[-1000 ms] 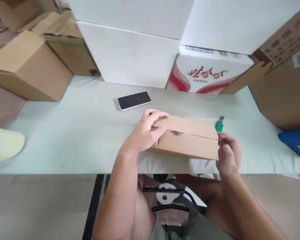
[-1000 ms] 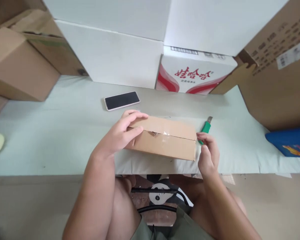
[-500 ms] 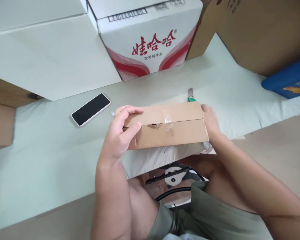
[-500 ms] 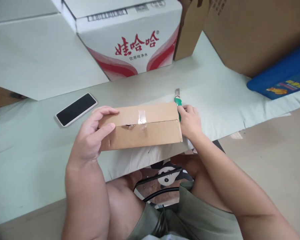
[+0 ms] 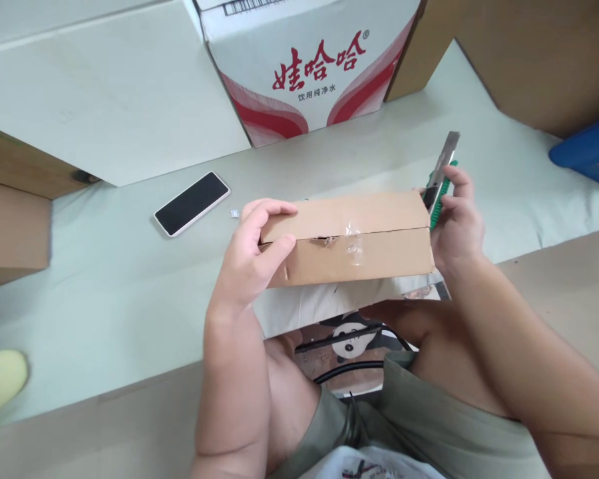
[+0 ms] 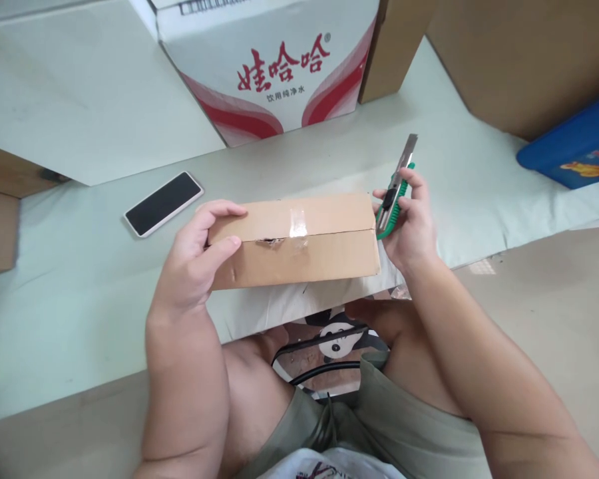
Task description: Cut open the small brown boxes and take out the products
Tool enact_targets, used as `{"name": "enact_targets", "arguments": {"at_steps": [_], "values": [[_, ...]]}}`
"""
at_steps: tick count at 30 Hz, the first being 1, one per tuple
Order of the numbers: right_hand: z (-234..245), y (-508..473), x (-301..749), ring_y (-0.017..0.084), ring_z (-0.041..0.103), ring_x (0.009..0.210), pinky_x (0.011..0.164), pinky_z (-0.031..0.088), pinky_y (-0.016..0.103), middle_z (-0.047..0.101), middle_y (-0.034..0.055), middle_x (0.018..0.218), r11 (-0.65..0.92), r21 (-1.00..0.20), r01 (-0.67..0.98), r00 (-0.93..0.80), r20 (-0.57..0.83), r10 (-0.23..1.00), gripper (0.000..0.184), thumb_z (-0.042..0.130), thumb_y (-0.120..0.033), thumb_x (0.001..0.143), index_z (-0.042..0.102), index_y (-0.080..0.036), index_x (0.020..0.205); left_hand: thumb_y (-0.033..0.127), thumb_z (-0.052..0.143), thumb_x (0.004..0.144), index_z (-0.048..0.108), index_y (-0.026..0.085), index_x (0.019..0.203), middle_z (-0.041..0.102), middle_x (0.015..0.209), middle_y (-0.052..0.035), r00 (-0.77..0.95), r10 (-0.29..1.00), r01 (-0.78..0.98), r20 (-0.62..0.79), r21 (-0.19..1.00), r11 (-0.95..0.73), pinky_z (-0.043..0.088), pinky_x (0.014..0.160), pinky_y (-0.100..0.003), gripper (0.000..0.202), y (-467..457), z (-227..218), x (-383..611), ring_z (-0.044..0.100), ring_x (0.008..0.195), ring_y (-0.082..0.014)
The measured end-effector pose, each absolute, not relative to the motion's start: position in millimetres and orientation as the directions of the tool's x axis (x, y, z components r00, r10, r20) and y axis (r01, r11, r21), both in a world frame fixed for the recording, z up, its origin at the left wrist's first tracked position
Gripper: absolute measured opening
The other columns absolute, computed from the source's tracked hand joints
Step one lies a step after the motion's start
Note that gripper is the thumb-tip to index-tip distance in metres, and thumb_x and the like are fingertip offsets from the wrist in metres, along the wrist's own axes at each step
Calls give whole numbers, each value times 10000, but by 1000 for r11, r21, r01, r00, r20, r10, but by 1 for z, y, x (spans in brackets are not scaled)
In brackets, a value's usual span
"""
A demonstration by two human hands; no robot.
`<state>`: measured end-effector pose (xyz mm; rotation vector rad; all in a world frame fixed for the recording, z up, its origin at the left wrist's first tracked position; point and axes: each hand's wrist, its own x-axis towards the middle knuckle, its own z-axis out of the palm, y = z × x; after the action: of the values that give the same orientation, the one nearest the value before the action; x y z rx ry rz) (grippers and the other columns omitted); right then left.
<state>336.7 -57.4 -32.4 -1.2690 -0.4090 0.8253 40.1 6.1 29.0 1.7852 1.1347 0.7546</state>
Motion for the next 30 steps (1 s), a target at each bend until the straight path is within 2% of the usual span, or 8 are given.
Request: {"name": "enact_targets", "arguments": {"at_steps": [4, 8, 12, 18, 21, 24, 27, 30], "values": [[-38, -58, 343, 215, 652, 671, 556, 505, 337, 647, -4, 750, 177, -886, -428, 654, -168, 738, 441, 519, -336, 636, 569, -318, 1074, 338, 587, 862, 695, 271, 1215, 590, 1382, -95, 416, 909, 535, -23, 814, -225, 542, 1158, -513, 375, -3, 40, 38, 589, 1337, -301], [-40, -59, 339, 197, 654, 683, 560, 506, 316, 642, 0, 740, 236, -868, -438, 668, -138, 731, 340, 557, -358, 635, 604, -297, 966, 456, 705, 841, 689, 290, 1237, 431, 1580, -101, 345, 938, 687, 37, 671, -279, 471, 1228, -564, 430, -17, 53, 47, 438, 1522, -366], [-34, -57, 327, 158, 562, 556, 458, 425, 285, 637, -16, 739, 203, -888, -412, 672, -146, 726, 366, 543, -344, 606, 606, -278, 961, 513, 816, 768, 659, 299, 1283, 498, 1534, -94, 359, 933, 744, -18, 608, -275, 515, 1175, -556, 579, -25, 61, 59, 530, 1435, -369], [-33, -57, 323, 168, 553, 582, 459, 406, 307, 683, 17, 862, 195, -904, -381, 653, -114, 749, 381, 579, -463, 700, 590, -289, 1039, 448, 778, 822, 665, 299, 1220, 610, 1396, -55, 294, 956, 722, 22, 650, -237, 572, 1050, -461, 440, -23, 56, 67, 625, 1286, -297], [-38, -58, 328, 233, 641, 745, 558, 461, 346, 717, 66, 996, 186, -923, -336, 681, -102, 725, 417, 555, -549, 748, 547, -309, 1089, 439, 770, 828, 680, 286, 1170, 640, 1343, -57, 289, 955, 694, 67, 672, -257, 564, 1030, -457, 386, -21, 51, 68, 635, 1243, -292], [-44, -60, 335, 270, 696, 917, 653, 491, 373, 701, 96, 1199, 118, -970, -214, 701, -68, 710, 480, 430, -616, 778, 529, -310, 1134, 420, 763, 838, 684, 289, 1143, 654, 1316, -56, 288, 952, 664, 100, 696, -274, 554, 1036, -459, 341, -20, 49, 67, 640, 1225, -290], [-45, -62, 340, 290, 711, 1057, 727, 522, 411, 645, 97, 1376, 50, -991, -128, 645, -45, 763, 548, 360, -618, 780, 541, -325, 1206, 401, 755, 849, 683, 291, 1144, 652, 1325, -58, 292, 952, 646, 95, 715, -270, 542, 1060, -478, 324, -19, 48, 66, 638, 1233, -294], [-39, -64, 336, 302, 694, 1159, 786, 546, 441, 629, 82, 1425, 78, -981, -177, 622, -50, 782, 571, 410, -533, 724, 545, -338, 1243, 395, 758, 849, 677, 287, 1164, 638, 1350, -61, 291, 955, 645, 63, 724, -245, 537, 1063, -495, 343, -19, 48, 66, 636, 1230, -298]]}}
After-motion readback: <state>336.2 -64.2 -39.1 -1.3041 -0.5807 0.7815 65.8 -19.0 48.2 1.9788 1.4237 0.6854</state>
